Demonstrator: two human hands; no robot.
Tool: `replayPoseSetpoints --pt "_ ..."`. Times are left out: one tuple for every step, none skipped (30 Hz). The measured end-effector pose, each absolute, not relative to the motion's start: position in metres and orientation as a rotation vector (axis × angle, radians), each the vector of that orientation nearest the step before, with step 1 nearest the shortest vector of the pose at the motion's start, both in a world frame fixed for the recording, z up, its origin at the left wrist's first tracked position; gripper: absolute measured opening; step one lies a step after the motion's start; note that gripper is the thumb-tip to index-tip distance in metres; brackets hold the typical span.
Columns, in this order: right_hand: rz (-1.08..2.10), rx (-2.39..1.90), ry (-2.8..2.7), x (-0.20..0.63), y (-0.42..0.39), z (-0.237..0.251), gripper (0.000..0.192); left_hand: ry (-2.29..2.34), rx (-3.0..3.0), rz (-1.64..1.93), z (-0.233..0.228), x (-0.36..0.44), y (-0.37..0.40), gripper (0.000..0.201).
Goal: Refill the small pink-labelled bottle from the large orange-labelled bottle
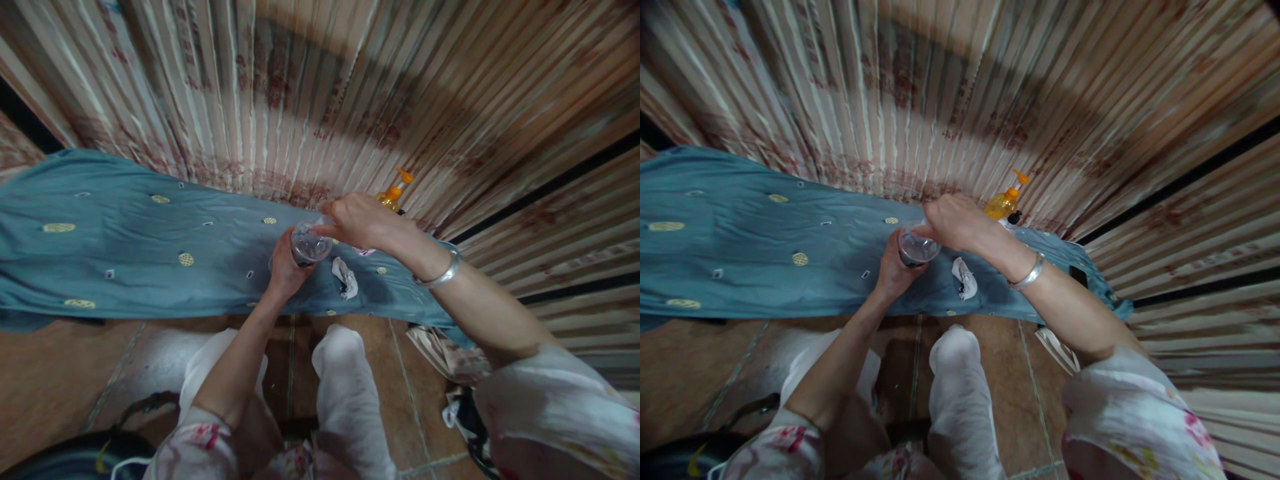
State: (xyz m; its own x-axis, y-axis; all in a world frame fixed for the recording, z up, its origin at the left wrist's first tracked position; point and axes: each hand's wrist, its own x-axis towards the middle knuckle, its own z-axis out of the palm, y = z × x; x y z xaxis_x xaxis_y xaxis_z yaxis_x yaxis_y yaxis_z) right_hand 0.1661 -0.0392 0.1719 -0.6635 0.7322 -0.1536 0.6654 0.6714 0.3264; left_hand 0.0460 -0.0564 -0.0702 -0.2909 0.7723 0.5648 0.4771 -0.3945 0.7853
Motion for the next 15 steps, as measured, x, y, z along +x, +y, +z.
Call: replayPoseSetpoints --pt "0.350 1.126 2.618 0.1656 -0.0393 0.1725 0.044 1.564 1.699 1.744 -0.0701 0.0458 -0.0564 0.091" --pt "0.336 1.118 2.624 0.1653 -0.0394 0.1731 0.045 1.565 1.697 1.740 -0.0700 0.0456 -0.0565 0.092" --pt "0.318 1.099 2.633 0.1650 -0.0393 0.1736 0.044 1.565 1.691 1.734 -0.0698 0.0452 -0.0567 0.092" --pt "0.301 1.078 2.640 0.1649 -0.0393 0.1738 0.042 1.566 1.684 1.727 -0.0696 0.0447 -0.0569 0.093" --pt "0.293 1.068 2.641 0.1647 -0.0391 0.1737 0.040 1.567 1.675 1.719 -0.0694 0.0444 -0.0571 0.093" --pt "0.296 1.071 2.638 0.1645 -0.0390 0.1732 0.039 1.568 1.665 1.710 -0.0691 0.0441 -0.0574 0.093" --pt "0.307 1.084 2.633 0.1644 -0.0388 0.1725 0.038 1.567 1.654 1.703 -0.0688 0.0440 -0.0578 0.093" --pt "0.322 1.107 2.627 0.1643 -0.0386 0.1716 0.039 1.567 1.642 1.699 -0.0685 0.0440 -0.0581 0.093" --pt "0.337 1.132 2.625 0.1643 -0.0384 0.1707 0.040 1.567 1.631 1.698 -0.0681 0.0441 -0.0583 0.093" --pt "0.350 1.155 2.627 0.1645 -0.0383 0.1697 0.042 1.567 1.624 1.701 -0.0678 0.0443 -0.0586 0.093" --pt "0.357 1.169 2.635 0.1650 -0.0381 0.1689 0.043 1.567 1.621 1.704 -0.0674 0.0444 -0.0587 0.093" --pt "0.354 1.168 2.649 0.1656 -0.0379 0.1682 0.043 1.566 1.620 1.707 -0.0671 0.0445 -0.0588 0.093" --pt "0.342 1.152 2.667 0.1664 -0.0377 0.1677 0.043 1.567 1.621 1.709 -0.0669 0.0445 -0.0589 0.094" --pt "0.326 1.128 2.685 0.1672 -0.0375 0.1672 0.042 1.568 1.622 1.708 -0.0667 0.0444 -0.0590 0.094" --pt "0.310 1.102 2.697 0.1679 -0.0373 0.1669 0.040 1.570 1.624 1.704 -0.0665 0.0442 -0.0591 0.094"
